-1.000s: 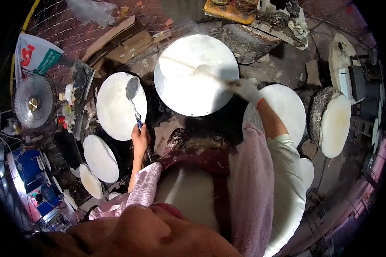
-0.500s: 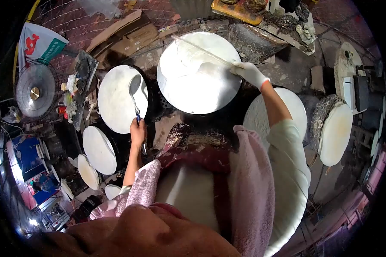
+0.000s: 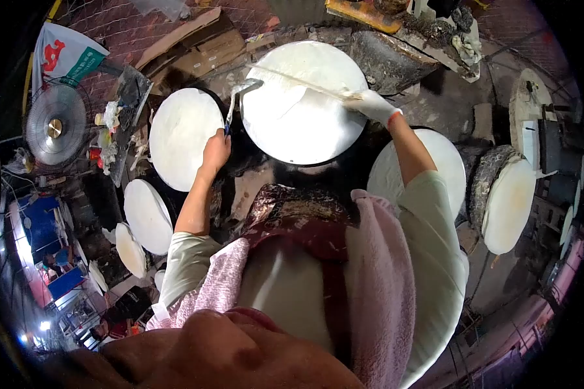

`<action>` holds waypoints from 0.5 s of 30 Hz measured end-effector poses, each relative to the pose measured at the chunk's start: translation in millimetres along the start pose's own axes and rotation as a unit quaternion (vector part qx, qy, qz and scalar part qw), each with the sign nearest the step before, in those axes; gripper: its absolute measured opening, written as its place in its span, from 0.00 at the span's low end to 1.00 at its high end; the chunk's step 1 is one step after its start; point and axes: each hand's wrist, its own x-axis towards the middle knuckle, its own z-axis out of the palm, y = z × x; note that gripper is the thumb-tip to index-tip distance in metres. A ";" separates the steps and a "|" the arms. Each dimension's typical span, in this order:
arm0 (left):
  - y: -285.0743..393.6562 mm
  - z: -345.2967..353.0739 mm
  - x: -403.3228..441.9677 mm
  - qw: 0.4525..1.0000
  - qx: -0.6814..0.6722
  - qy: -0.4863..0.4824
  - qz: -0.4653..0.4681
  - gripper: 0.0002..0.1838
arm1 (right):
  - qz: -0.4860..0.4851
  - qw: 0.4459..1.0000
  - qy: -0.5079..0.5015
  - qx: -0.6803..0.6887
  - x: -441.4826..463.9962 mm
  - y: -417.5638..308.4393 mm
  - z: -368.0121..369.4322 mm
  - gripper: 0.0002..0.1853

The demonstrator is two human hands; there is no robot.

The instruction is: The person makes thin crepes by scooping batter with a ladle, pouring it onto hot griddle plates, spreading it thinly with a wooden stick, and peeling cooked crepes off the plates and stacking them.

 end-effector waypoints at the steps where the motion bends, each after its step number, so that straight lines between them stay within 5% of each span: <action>1: 1.3 -4.7 -11.9 1.000 0.003 -0.011 0.012 0.10 | 0.036 0.998 -0.040 -0.024 0.2 -17.9 7.5 0.17; 5: -3.5 -19.3 -70.6 0.997 -0.006 -0.060 0.044 0.09 | 0.149 0.981 -0.125 -0.004 -26.5 -29.2 29.4 0.16; 7: 0.0 -22.5 -99.9 0.992 -0.022 -0.126 0.011 0.09 | 0.132 0.985 -0.110 0.001 -58.6 -19.1 35.6 0.23; 9: -0.7 -8.8 -130.3 0.987 -0.044 -0.150 0.034 0.09 | 0.178 0.979 -0.085 0.047 -101.9 -20.9 45.8 0.27; 11: -2.3 8.6 -148.0 0.982 -0.065 -0.150 0.090 0.10 | 0.122 0.980 -0.016 0.154 -140.8 -16.9 80.4 0.27; 12: -0.9 9.4 -144.2 0.973 -0.110 -0.140 0.148 0.09 | 0.138 0.966 0.008 0.219 -162.9 -39.1 98.2 0.26; 13: -0.8 4.5 -136.9 0.957 -0.156 -0.131 0.206 0.08 | 0.106 0.885 0.078 0.446 -162.1 4.0 143.9 0.21; 15: -10.0 -7.4 -120.2 0.953 -0.178 -0.144 0.200 0.11 | 0.170 0.823 0.061 0.539 -169.2 -57.5 194.7 0.15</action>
